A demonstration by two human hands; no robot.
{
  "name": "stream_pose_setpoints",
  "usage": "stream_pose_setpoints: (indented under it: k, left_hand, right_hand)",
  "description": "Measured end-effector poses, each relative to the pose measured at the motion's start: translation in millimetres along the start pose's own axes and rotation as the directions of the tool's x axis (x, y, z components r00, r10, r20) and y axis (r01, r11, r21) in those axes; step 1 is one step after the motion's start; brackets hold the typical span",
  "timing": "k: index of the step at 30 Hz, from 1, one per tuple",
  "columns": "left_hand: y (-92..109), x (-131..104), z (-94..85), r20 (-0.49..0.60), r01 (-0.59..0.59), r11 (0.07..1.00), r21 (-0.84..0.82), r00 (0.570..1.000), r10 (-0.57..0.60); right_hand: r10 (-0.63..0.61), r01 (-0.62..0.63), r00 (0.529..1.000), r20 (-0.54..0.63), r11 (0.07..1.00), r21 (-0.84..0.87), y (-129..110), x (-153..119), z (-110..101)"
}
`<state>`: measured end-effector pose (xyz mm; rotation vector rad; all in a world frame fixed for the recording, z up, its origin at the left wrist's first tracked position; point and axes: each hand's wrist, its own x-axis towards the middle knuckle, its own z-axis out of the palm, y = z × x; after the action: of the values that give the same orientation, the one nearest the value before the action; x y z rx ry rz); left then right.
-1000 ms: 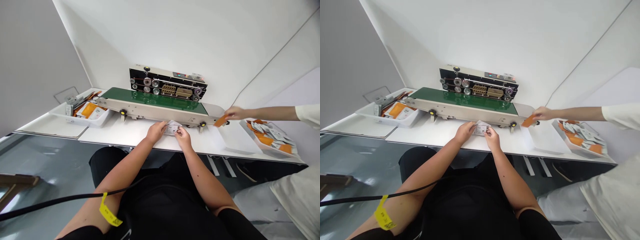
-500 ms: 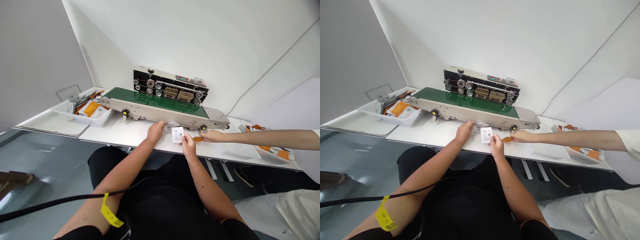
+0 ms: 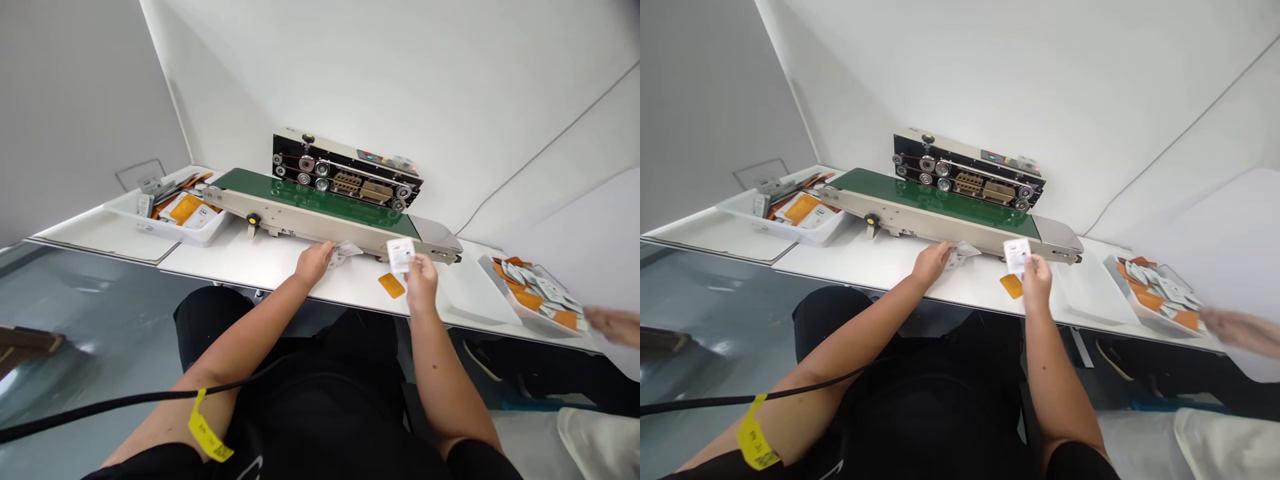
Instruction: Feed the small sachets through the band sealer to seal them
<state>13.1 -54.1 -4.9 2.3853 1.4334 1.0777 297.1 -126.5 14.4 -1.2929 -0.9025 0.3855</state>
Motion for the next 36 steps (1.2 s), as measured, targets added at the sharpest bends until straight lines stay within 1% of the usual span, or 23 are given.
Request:
stream_pose_setpoints:
  k: [2,4,6,8,9,11,15,17,19,20,21,22,23,24,25,26,27,28,29,30,31,34,36]
  left_hand:
    - [0.2,-0.1,-0.6,0.005,0.001,1.000,-0.010,1.000,-0.001]
    - [-0.1,-0.3,-0.9,0.005,-0.003,1.000,-0.015,1.000,0.003]
    - [-0.3,-0.4,-1.3,0.003,-0.004,1.000,-0.012,1.000,0.004]
    - [-0.2,-0.4,-1.9,0.005,-0.005,1.000,-0.007,1.000,0.005]
    - [0.0,-0.4,-2.3,0.008,-0.006,1.000,-0.004,1.000,0.006]
    - [0.8,-0.4,-3.3,0.017,-0.009,1.000,0.001,1.000,0.009]
    - [2.1,-0.8,-5.1,0.022,-0.009,1.000,0.010,1.000,0.008]
    - [2.2,-1.1,-5.4,0.024,-0.008,1.000,0.012,1.000,0.008]
    - [2.1,-1.2,-5.3,0.022,-0.009,1.000,0.013,1.000,0.008]
    - [1.9,-1.2,-5.0,0.020,-0.010,1.000,0.014,1.000,0.010]
    - [1.7,-1.1,-4.7,0.020,-0.011,1.000,0.013,1.000,0.011]
    - [1.6,-1.0,-4.2,0.020,-0.011,1.000,0.011,1.000,0.010]
    - [1.5,-0.8,-3.6,0.020,-0.009,1.000,0.008,1.000,0.009]
    - [1.5,-0.6,-3.1,0.020,-0.008,1.000,0.005,1.000,0.007]
    - [1.5,-0.4,-2.6,0.020,-0.008,1.000,0.004,1.000,0.008]
    - [1.6,-0.3,-2.1,0.017,-0.011,1.000,0.003,1.000,0.011]
    - [1.6,-0.3,-1.7,0.014,-0.018,1.000,0.003,1.000,0.017]
    - [1.7,-0.4,-1.3,0.010,-0.027,1.000,0.004,1.000,0.027]
    - [1.7,-0.7,-0.9,0.005,-0.037,0.999,0.006,0.999,0.037]
    - [1.7,-0.9,-0.4,-0.001,-0.048,0.999,0.009,0.999,0.048]
    - [1.5,-1.3,0.0,-0.007,-0.060,0.998,0.012,0.998,0.060]
    - [-0.3,-1.9,2.1,-0.019,-0.118,0.993,0.005,0.993,0.118]
    - [-2.3,-1.8,4.1,-0.017,-0.177,0.984,-0.019,0.984,0.177]
  right_hand:
    - [-0.058,0.064,0.994,-0.096,0.996,0.058,-21.1,46.4,-0.8]
    - [-0.038,0.047,0.991,-0.130,0.996,0.069,-39.0,94.5,0.9]
    - [0.127,-0.123,0.989,-0.076,0.991,0.056,-50.0,134.4,6.6]
    - [0.308,-0.308,0.951,-0.007,0.951,0.033,-54.0,161.0,16.9]
    - [0.370,-0.370,0.929,0.019,0.929,0.022,-54.1,169.4,23.4]
    - [0.425,-0.425,0.904,0.054,0.905,0.000,-52.6,179.1,37.7]
    - [0.440,-0.436,0.894,0.089,0.898,-0.056,-51.1,187.0,62.6]
    - [0.418,-0.411,0.905,0.080,0.907,-0.086,-52.5,187.5,69.4]
    - [0.363,-0.358,0.931,0.031,0.927,-0.107,-54.2,180.2,71.5]
    - [0.305,-0.305,0.952,-0.013,0.945,-0.116,-54.8,171.8,71.1]
    - [0.205,-0.213,0.976,-0.067,0.968,-0.134,-54.8,159.3,70.0]
    - [0.065,-0.084,0.991,-0.119,0.983,-0.165,-54.0,142.7,68.5]
    - [-0.102,0.070,0.984,-0.147,0.976,-0.207,-52.1,122.5,67.1]
    - [-0.290,0.247,0.947,-0.140,0.933,-0.262,-49.2,99.4,66.0]
    - [-0.425,0.388,0.902,-0.073,0.873,-0.294,-44.9,74.9,65.4]
    - [-0.497,0.492,0.865,0.062,0.820,-0.293,-39.6,50.4,65.5]
    - [-0.534,0.582,0.812,0.236,0.765,-0.274,-33.3,27.5,66.3]
    - [-0.540,0.648,0.749,0.383,0.719,-0.253,-26.4,7.3,67.8]
    - [-0.525,0.683,0.699,0.486,0.692,-0.235,-19.1,-9.3,69.9]
    - [-0.499,0.692,0.675,0.543,0.684,-0.231,-11.8,-21.8,72.3]
    - [-0.468,0.675,0.684,0.560,0.698,-0.241,-4.7,-30.6,74.7]
    - [-0.342,0.526,0.787,0.513,0.807,-0.269,13.6,-39.7,78.5]
    - [-0.241,0.398,0.841,0.485,0.882,-0.252,23.0,-39.2,76.2]
